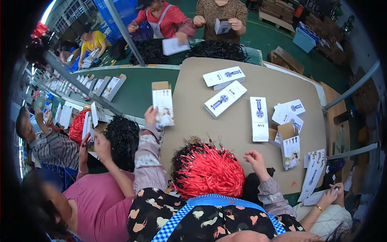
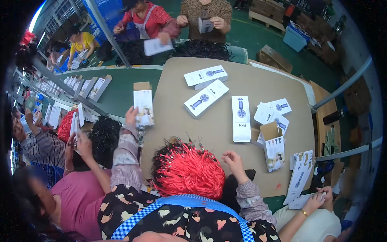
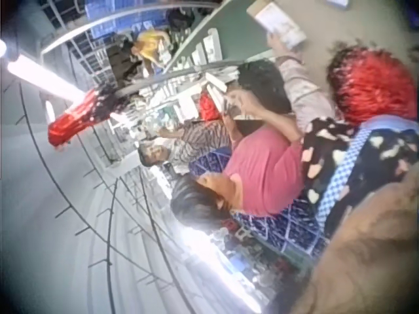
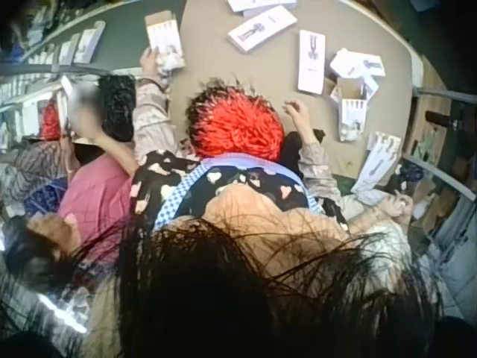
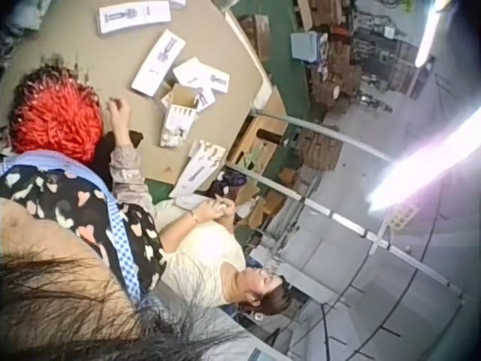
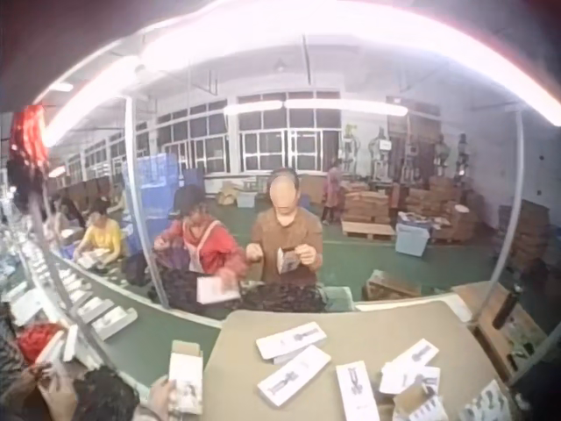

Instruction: The person packs lanyards into boxes by separating straps from a pile by hand, inserting them into cardboard packaging boxes, and closing the boxes.

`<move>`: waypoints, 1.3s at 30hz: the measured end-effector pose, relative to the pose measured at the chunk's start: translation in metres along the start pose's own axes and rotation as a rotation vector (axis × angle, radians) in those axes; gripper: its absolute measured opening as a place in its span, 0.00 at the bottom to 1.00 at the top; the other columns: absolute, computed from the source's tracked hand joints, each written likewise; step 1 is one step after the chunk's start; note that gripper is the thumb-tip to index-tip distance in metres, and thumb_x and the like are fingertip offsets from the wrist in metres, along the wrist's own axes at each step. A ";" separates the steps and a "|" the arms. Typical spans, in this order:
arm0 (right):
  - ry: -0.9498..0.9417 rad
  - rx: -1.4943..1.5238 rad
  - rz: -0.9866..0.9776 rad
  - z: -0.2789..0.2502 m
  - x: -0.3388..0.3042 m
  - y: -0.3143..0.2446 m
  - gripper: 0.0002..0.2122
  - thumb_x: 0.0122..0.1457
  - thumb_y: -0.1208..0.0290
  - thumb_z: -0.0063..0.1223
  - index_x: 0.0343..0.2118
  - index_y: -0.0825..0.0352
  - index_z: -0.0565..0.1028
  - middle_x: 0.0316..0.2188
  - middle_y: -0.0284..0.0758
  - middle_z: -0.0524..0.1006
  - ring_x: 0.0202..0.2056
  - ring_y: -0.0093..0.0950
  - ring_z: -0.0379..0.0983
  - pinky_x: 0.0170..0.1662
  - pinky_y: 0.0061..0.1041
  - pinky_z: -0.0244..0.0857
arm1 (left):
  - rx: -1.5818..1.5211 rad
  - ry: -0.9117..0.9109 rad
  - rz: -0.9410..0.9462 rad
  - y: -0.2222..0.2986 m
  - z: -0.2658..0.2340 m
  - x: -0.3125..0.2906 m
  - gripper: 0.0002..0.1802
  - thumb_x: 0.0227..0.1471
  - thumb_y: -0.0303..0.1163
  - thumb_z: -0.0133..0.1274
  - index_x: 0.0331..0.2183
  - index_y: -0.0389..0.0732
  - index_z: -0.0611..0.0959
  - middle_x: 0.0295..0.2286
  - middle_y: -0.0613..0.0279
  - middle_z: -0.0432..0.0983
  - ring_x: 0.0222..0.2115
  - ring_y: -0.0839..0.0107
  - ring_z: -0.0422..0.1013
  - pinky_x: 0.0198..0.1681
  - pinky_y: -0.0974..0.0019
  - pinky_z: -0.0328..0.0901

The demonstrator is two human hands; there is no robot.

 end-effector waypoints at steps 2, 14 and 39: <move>0.063 -0.013 0.074 -0.001 -0.001 0.007 0.06 0.54 0.75 0.45 0.33 0.72 0.70 0.26 0.34 0.74 0.28 0.20 0.70 0.34 0.19 0.65 | 0.222 0.067 0.089 -0.033 -0.015 0.053 0.20 0.44 0.32 0.56 0.39 0.30 0.75 0.32 0.57 0.75 0.32 0.73 0.69 0.37 0.69 0.64; 0.040 -0.080 0.164 -0.011 0.021 0.033 0.08 0.54 0.75 0.47 0.35 0.73 0.71 0.27 0.32 0.74 0.31 0.19 0.71 0.35 0.18 0.65 | 1.223 0.219 0.154 -0.052 -0.103 0.158 0.29 0.46 0.44 0.49 0.47 0.38 0.69 0.35 0.43 0.73 0.36 0.48 0.69 0.41 0.55 0.64; -0.220 -0.729 -0.425 0.042 -0.077 0.056 0.05 0.41 0.76 0.54 0.24 0.66 0.71 0.28 0.37 0.69 0.36 0.36 0.66 0.41 0.31 0.61 | 0.195 -0.145 0.101 0.079 0.097 -0.218 0.28 0.44 0.22 0.48 0.50 0.39 0.66 0.39 0.53 0.68 0.40 0.67 0.66 0.45 0.67 0.60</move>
Point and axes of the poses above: each hand's wrist, its own x-axis towards the middle knuckle, its own z-axis out of the palm, y = z × x, the point moved 2 cm from there along x, towards the middle knuckle
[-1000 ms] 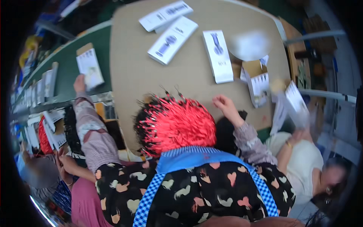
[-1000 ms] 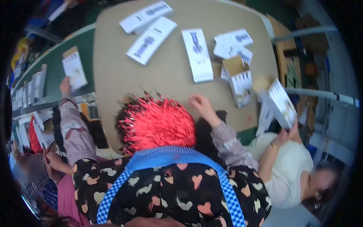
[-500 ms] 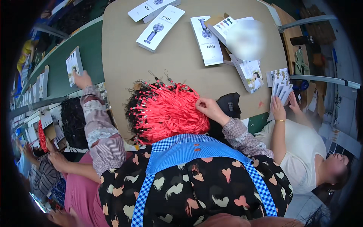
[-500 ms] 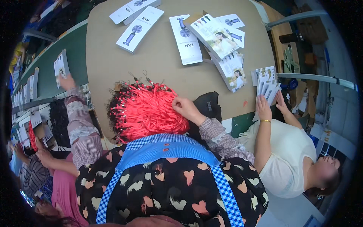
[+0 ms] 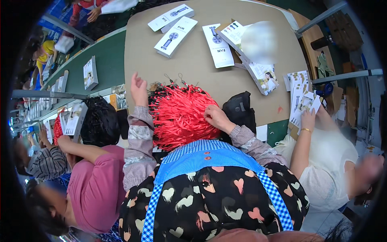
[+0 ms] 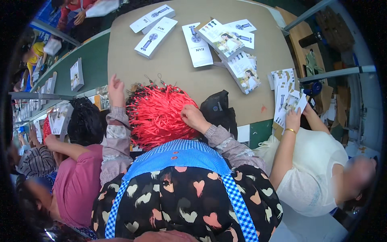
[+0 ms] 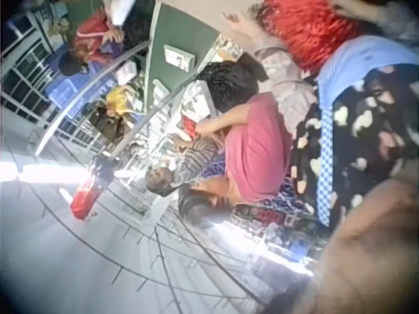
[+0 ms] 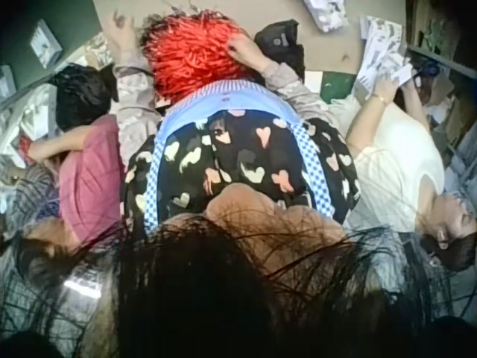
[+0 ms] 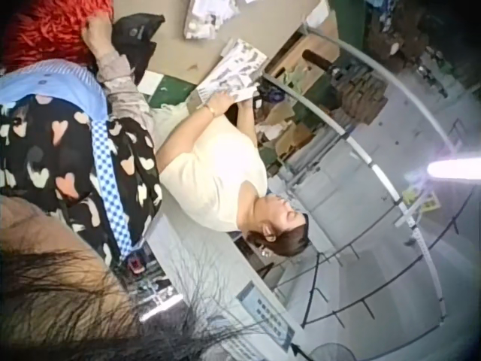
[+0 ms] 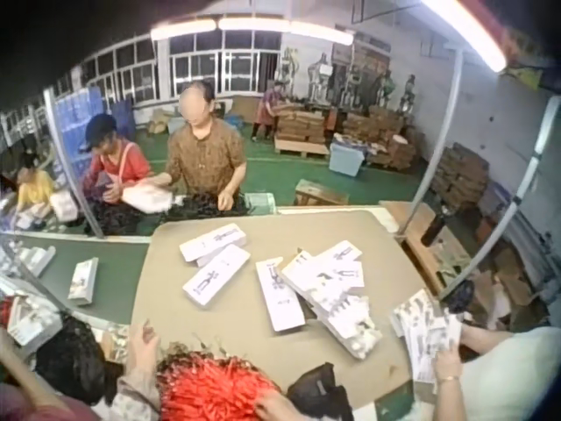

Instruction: The person packs lanyards into boxes by separating straps from a pile by hand, inserting them into cardboard packaging boxes, and closing the boxes.

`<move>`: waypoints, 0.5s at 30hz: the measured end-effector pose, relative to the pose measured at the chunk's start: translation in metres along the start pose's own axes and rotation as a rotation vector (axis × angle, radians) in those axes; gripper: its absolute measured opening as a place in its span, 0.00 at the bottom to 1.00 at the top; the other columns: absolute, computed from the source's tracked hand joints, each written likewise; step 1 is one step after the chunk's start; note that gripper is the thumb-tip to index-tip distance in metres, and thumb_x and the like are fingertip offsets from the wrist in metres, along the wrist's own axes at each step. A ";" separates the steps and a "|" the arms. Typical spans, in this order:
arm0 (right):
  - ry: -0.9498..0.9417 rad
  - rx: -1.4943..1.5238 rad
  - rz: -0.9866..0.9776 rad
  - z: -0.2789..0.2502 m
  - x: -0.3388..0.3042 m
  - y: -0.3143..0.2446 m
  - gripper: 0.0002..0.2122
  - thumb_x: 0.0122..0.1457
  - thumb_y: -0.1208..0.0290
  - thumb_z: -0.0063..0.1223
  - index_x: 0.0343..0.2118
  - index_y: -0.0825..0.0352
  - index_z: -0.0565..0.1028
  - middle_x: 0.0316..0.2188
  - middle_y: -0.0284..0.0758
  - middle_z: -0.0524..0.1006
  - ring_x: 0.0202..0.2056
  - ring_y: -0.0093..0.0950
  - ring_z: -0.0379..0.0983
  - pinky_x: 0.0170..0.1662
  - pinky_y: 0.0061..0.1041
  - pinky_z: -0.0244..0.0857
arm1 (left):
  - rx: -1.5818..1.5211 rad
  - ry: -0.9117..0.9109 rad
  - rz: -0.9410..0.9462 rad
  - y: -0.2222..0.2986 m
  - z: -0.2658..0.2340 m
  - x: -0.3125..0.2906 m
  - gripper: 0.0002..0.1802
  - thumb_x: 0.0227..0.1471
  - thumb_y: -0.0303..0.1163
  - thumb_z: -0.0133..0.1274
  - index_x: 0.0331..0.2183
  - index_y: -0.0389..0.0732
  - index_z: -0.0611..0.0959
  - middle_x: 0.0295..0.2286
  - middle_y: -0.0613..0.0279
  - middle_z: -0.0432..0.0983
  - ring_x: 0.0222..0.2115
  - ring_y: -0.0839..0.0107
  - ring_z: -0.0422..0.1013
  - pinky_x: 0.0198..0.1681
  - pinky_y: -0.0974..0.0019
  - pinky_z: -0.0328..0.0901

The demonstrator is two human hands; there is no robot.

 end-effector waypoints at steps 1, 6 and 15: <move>0.058 0.042 -0.022 -0.008 -0.001 -0.005 0.05 0.42 0.77 0.53 0.24 0.66 0.71 0.28 0.36 0.69 0.36 0.36 0.66 0.41 0.31 0.61 | 0.008 -0.029 -0.021 0.007 0.001 -0.009 0.28 0.45 0.22 0.47 0.51 0.39 0.66 0.40 0.52 0.68 0.41 0.66 0.66 0.46 0.67 0.60; 0.274 0.148 -0.087 -0.068 -0.001 -0.046 0.04 0.42 0.79 0.52 0.23 0.67 0.71 0.28 0.37 0.70 0.37 0.36 0.67 0.41 0.31 0.62 | -0.144 -0.220 -0.058 0.060 0.026 -0.041 0.28 0.46 0.23 0.47 0.52 0.39 0.64 0.46 0.48 0.63 0.47 0.61 0.63 0.50 0.64 0.57; 0.566 0.753 -0.091 -0.170 -0.015 -0.096 0.02 0.53 0.78 0.45 0.30 0.68 0.67 0.33 0.35 0.72 0.35 0.26 0.68 0.42 0.26 0.62 | -0.192 -1.207 -0.007 0.125 0.118 -0.182 0.18 0.45 0.23 0.49 0.42 0.34 0.71 0.32 0.62 0.71 0.33 0.75 0.68 0.38 0.72 0.64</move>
Point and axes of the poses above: each hand's wrist, its own x-axis towards the middle knuckle, its own z-axis out of the palm, y = z × x, the point moved 2 cm from there along x, towards the middle knuckle
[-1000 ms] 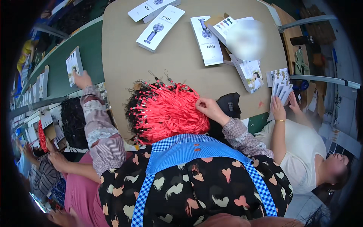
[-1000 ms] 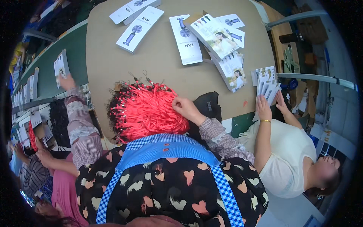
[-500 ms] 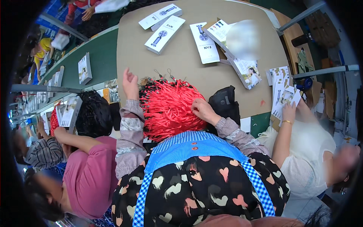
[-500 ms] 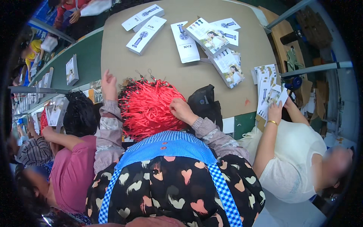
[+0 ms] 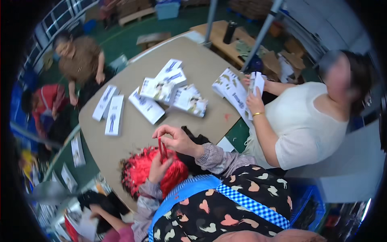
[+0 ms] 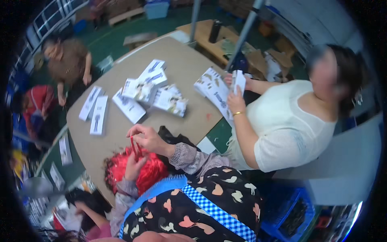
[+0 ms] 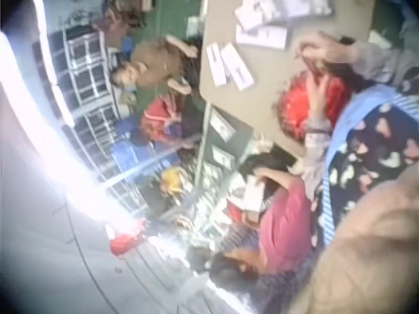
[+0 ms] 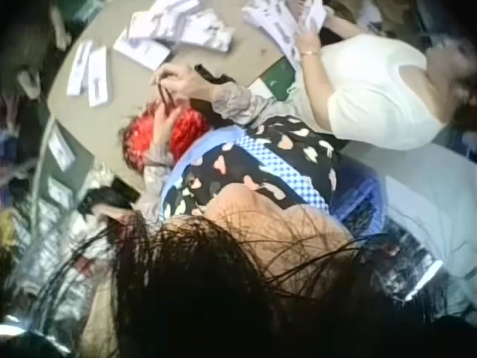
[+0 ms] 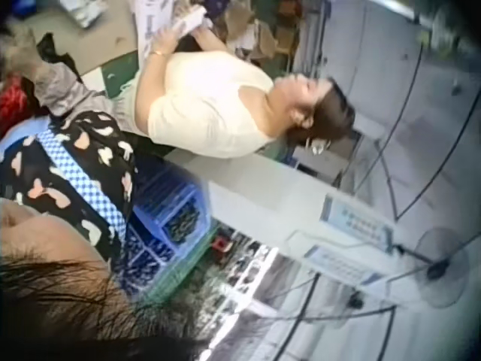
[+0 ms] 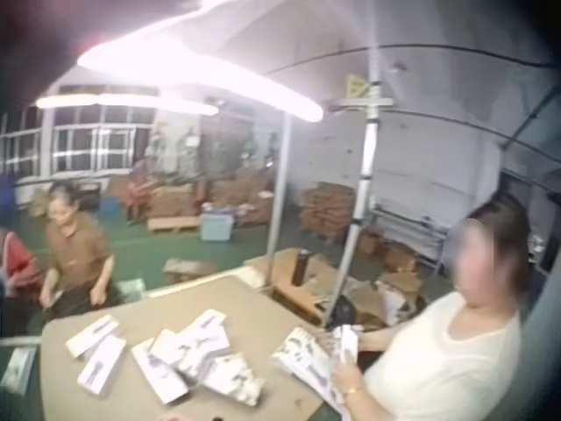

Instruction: The person packs lanyards into boxes by separating straps from a pile by hand, inserting them into cardboard packaging boxes, and closing the boxes.

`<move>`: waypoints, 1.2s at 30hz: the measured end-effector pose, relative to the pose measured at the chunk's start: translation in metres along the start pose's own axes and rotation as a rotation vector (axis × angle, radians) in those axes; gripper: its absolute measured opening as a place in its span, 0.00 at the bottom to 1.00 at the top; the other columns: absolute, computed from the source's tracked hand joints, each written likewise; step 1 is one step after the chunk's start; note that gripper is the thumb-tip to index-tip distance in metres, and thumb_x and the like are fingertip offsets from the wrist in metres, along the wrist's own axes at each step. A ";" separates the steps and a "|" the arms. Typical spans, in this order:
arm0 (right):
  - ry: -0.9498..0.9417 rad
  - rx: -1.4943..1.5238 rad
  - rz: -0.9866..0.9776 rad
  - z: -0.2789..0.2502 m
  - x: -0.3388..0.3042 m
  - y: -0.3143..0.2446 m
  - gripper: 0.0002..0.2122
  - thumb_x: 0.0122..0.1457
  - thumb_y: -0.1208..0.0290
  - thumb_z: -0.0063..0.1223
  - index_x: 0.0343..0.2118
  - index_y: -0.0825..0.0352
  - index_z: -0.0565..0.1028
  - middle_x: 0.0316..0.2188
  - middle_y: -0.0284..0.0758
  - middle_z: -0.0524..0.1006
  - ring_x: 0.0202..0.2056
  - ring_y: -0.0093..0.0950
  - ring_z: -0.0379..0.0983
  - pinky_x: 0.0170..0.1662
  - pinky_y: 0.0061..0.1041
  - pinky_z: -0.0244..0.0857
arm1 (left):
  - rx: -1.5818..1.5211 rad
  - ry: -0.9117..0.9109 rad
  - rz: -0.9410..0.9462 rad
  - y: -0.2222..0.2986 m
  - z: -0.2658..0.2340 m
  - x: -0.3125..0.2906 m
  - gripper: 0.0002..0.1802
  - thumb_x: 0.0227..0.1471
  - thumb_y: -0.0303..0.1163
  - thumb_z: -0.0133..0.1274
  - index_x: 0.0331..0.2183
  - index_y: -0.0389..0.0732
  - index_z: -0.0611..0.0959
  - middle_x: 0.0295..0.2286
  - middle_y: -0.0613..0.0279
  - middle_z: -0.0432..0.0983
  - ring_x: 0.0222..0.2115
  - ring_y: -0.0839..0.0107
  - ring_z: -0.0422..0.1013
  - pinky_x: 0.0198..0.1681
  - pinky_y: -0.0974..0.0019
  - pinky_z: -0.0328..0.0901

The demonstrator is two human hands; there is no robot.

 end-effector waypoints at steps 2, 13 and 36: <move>0.145 0.556 0.070 -0.021 0.003 -0.010 0.03 0.56 0.75 0.42 0.33 0.66 0.66 0.30 0.36 0.72 0.31 0.26 0.69 0.40 0.28 0.63 | -0.074 -0.015 -0.051 0.002 0.011 -0.003 0.08 0.54 0.27 0.43 0.33 0.34 0.74 0.23 0.67 0.70 0.22 0.81 0.65 0.25 0.78 0.60; -0.171 0.062 0.029 -0.017 -0.018 0.060 0.33 0.46 0.65 0.58 0.54 0.64 0.55 0.42 0.30 0.65 0.40 0.21 0.60 0.42 0.17 0.57 | 0.099 0.254 0.179 0.036 -0.005 0.003 0.10 0.56 0.28 0.40 0.29 0.33 0.74 0.24 0.65 0.69 0.27 0.76 0.65 0.35 0.72 0.61; 0.308 0.905 0.521 -0.036 0.013 0.105 0.12 0.60 0.65 0.41 0.21 0.62 0.63 0.19 0.28 0.67 0.16 0.21 0.63 0.18 0.20 0.58 | -0.820 0.043 -0.261 -0.042 0.002 0.019 0.17 0.53 0.29 0.43 0.45 0.34 0.69 0.34 0.56 0.72 0.37 0.66 0.70 0.43 0.64 0.65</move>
Point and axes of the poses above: each hand's wrist, its own x-axis towards the middle knuckle, its own z-axis out of the palm, y = z × x, the point moved 2 cm from there along x, towards the middle knuckle
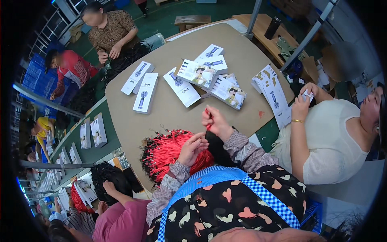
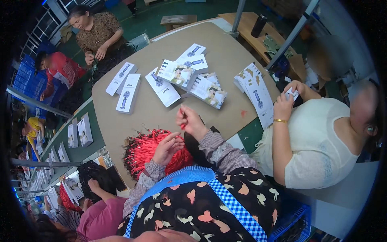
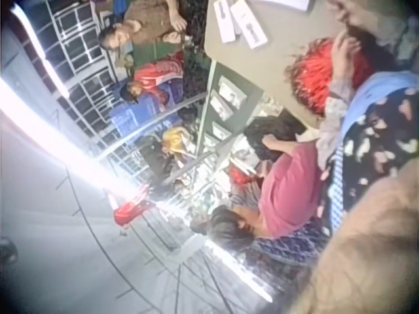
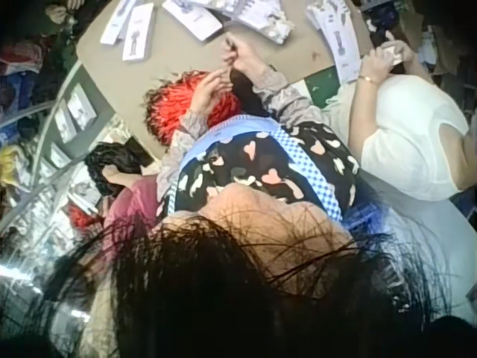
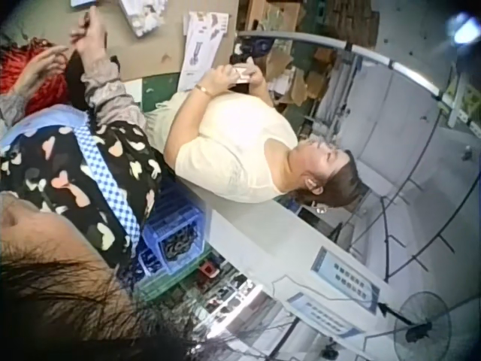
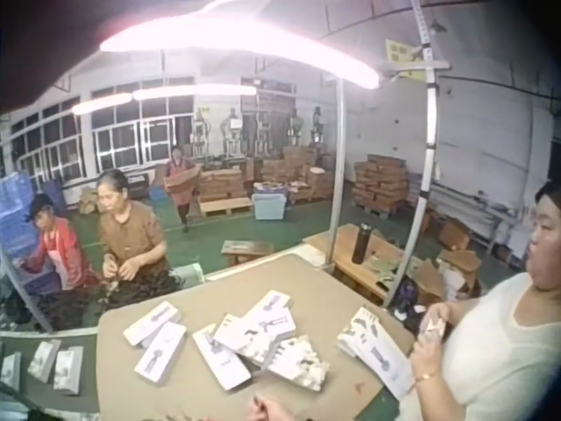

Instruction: The person packs lanyards into boxes by separating straps from a pile by hand, inserting them into cardboard packaging boxes, and closing the boxes.

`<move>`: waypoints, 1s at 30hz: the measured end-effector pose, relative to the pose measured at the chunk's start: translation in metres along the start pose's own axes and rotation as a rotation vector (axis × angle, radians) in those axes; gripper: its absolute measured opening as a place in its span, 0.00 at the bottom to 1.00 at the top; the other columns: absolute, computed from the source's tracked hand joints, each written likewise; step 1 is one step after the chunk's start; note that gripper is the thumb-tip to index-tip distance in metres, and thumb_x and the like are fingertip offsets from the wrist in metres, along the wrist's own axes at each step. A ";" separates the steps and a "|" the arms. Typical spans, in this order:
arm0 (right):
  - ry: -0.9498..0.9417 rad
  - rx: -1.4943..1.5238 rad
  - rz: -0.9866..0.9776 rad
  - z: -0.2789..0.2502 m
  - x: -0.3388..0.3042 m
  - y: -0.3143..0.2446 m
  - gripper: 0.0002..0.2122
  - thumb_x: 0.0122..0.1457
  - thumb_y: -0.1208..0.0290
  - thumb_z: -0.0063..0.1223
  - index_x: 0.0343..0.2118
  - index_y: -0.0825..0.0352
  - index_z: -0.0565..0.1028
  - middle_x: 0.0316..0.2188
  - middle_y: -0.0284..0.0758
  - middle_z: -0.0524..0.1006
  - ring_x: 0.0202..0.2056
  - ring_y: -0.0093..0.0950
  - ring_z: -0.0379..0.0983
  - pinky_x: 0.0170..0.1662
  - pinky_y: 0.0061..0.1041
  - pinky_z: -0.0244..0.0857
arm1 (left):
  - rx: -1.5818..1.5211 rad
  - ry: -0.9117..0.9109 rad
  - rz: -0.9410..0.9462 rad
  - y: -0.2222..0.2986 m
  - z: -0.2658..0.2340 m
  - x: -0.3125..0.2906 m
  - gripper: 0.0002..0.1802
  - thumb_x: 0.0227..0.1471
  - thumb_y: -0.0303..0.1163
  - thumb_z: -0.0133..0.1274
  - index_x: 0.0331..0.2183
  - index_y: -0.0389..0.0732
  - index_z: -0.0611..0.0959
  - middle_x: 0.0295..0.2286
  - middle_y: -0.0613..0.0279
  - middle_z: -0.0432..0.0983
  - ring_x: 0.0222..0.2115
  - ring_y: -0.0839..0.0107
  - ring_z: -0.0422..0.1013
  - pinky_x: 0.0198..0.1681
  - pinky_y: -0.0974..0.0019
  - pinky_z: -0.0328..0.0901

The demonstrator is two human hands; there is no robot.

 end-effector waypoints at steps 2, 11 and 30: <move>-0.101 -0.036 -0.017 -0.027 0.034 -0.019 0.10 0.58 0.65 0.44 0.21 0.61 0.64 0.17 0.27 0.66 0.15 0.17 0.62 0.15 0.17 0.54 | 0.060 0.016 -0.028 -0.002 -0.015 0.002 0.18 0.53 0.28 0.44 0.46 0.34 0.68 0.34 0.56 0.72 0.37 0.66 0.70 0.42 0.65 0.65; 0.558 -1.469 -0.608 -0.051 0.142 -0.142 0.21 0.44 0.53 0.58 0.29 0.71 0.72 0.22 0.38 0.74 0.23 0.28 0.70 0.27 0.26 0.64 | 0.010 0.139 -0.072 -0.016 -0.051 -0.002 0.14 0.51 0.28 0.45 0.42 0.37 0.72 0.31 0.57 0.74 0.34 0.65 0.72 0.40 0.63 0.67; -0.269 -1.774 -0.125 -0.048 0.105 0.106 0.15 0.39 0.62 0.60 0.28 0.66 0.75 0.25 0.42 0.75 0.27 0.36 0.73 0.32 0.31 0.66 | 1.071 0.974 0.549 0.019 -0.197 0.037 0.31 0.40 0.32 0.57 0.46 0.32 0.65 0.43 0.46 0.62 0.41 0.59 0.64 0.40 0.61 0.64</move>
Point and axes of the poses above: each hand's wrist, its own x-axis towards the middle knuckle, its own z-axis out of the palm, y = z × x, the point moved 2 cm from there along x, towards the middle knuckle
